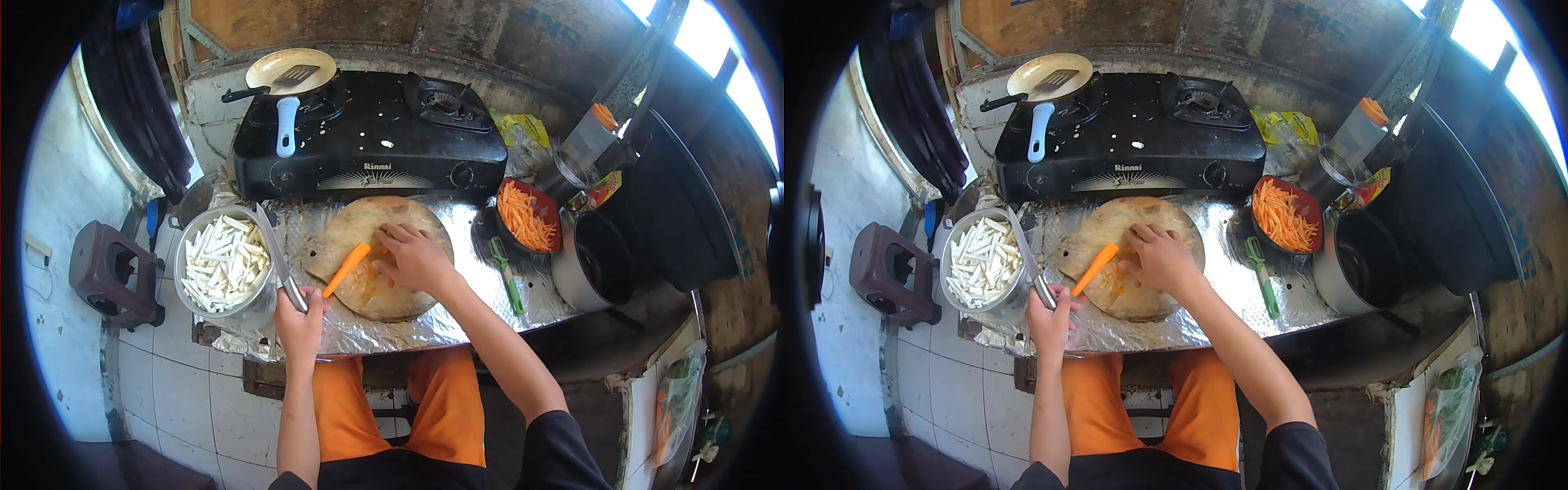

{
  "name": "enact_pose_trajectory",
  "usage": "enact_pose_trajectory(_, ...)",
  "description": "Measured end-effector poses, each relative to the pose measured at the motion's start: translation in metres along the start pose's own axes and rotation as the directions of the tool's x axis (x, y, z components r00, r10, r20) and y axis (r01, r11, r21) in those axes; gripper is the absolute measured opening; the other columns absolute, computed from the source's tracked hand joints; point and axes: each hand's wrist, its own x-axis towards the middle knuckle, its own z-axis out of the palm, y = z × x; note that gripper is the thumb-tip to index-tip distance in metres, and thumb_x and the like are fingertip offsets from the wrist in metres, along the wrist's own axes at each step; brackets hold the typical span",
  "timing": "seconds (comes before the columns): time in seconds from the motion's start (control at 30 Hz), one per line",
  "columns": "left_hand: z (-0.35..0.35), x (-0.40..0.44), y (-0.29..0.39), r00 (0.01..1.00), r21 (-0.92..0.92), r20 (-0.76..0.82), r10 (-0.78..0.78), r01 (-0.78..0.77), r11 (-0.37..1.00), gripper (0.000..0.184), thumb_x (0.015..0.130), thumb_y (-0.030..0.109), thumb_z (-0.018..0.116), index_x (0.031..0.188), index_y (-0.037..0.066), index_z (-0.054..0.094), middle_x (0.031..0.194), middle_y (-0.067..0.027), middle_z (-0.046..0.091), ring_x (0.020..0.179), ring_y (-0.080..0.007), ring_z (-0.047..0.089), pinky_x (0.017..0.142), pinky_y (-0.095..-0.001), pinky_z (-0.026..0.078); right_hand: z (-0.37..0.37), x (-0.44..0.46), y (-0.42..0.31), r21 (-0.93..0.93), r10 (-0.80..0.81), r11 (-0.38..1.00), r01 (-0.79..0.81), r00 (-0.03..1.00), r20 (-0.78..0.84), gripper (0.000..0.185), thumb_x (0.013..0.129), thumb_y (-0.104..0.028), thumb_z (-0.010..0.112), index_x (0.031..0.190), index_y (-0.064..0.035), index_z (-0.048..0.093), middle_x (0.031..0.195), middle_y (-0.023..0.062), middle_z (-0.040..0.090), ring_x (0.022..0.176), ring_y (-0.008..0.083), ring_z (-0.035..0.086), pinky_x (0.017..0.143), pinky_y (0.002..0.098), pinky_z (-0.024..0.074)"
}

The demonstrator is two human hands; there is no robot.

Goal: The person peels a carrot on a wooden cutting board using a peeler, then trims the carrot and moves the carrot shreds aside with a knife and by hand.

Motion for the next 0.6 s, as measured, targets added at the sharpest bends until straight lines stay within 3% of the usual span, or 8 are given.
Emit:
enact_pose_trajectory(0.07, 0.000, 0.000, 0.001, 1.000, -0.016, -0.003, -0.011, 0.011, 1.000, 0.014, 0.093, 0.008, 0.066, 0.094, 0.001, 0.054, 0.077, -0.0071, 0.067, 0.064, -0.0127, 0.070, 0.041, -0.0255, 0.050, -0.009, -0.006, -0.002, 0.072, 0.037, 0.996, -0.050, 0.985, 0.169, 0.047, 0.088, -0.033, 0.070, 0.125, -0.0048, 0.063, 0.131, 0.0125, 0.060, 0.123, 0.0324, 0.056, 0.100, 0.0425, 0.0470)
enact_pose_trajectory(0.2, -0.001, 0.000, 0.001, 1.000, -0.036, -0.005, 0.006, -0.006, 0.999, 0.013, 0.093, 0.008, 0.065, 0.095, 0.001, 0.054, 0.079, -0.0069, 0.066, 0.065, -0.0131, 0.071, 0.041, -0.0253, 0.050, -0.020, -0.024, 0.001, 0.110, 0.005, 0.993, -0.033, 0.968, 0.251, 0.046, 0.089, -0.033, 0.069, 0.125, -0.0051, 0.063, 0.125, 0.0109, 0.062, 0.123, 0.0271, 0.056, 0.097, 0.0435, 0.0462)
enact_pose_trajectory(0.27, 0.000, -0.002, 0.000, 1.000, -0.030, 0.003, -0.004, 0.004, 1.000, 0.013, 0.093, 0.008, 0.065, 0.095, 0.001, 0.054, 0.079, -0.0068, 0.066, 0.066, -0.0134, 0.071, 0.041, -0.0252, 0.050, -0.019, -0.026, -0.003, 0.135, 0.044, 0.990, -0.041, 0.999, -0.017, 0.045, 0.088, -0.031, 0.069, 0.124, -0.0038, 0.063, 0.124, 0.0116, 0.064, 0.121, 0.0281, 0.057, 0.099, 0.0435, 0.0450)
enact_pose_trajectory(0.37, 0.000, -0.001, 0.000, 1.000, -0.017, 0.000, 0.009, -0.009, 1.000, 0.013, 0.093, 0.008, 0.065, 0.095, 0.001, 0.054, 0.079, -0.0066, 0.066, 0.065, -0.0134, 0.071, 0.041, -0.0250, 0.050, -0.006, -0.008, -0.006, 0.079, 0.022, 0.997, -0.012, 0.991, -0.133, 0.044, 0.088, -0.030, 0.069, 0.123, -0.0034, 0.063, 0.127, 0.0128, 0.063, 0.123, 0.0288, 0.057, 0.101, 0.0433, 0.0433)
enact_pose_trajectory(0.47, -0.001, -0.001, -0.003, 1.000, -0.042, -0.002, 0.007, -0.007, 0.999, 0.013, 0.094, 0.009, 0.064, 0.096, 0.001, 0.054, 0.079, -0.0069, 0.066, 0.065, -0.0131, 0.071, 0.041, -0.0251, 0.050, 0.011, -0.014, -0.014, 0.001, 0.011, 1.000, -0.011, 0.999, -0.035, 0.043, 0.088, -0.029, 0.069, 0.123, -0.0043, 0.063, 0.131, 0.0123, 0.062, 0.128, 0.0282, 0.054, 0.103, 0.0446, 0.0416)
enact_pose_trajectory(0.6, -0.003, -0.001, -0.004, 1.000, -0.027, 0.000, 0.031, -0.031, 0.999, 0.012, 0.095, 0.009, 0.062, 0.096, 0.002, 0.054, 0.074, -0.0064, 0.066, 0.061, -0.0118, 0.069, 0.041, -0.0252, 0.048, 0.005, -0.030, -0.032, 0.037, -0.041, 0.998, 0.041, 0.999, -0.010, 0.043, 0.088, -0.028, 0.069, 0.124, -0.0059, 0.064, 0.129, 0.0107, 0.063, 0.130, 0.0270, 0.052, 0.104, 0.0505, 0.0393)
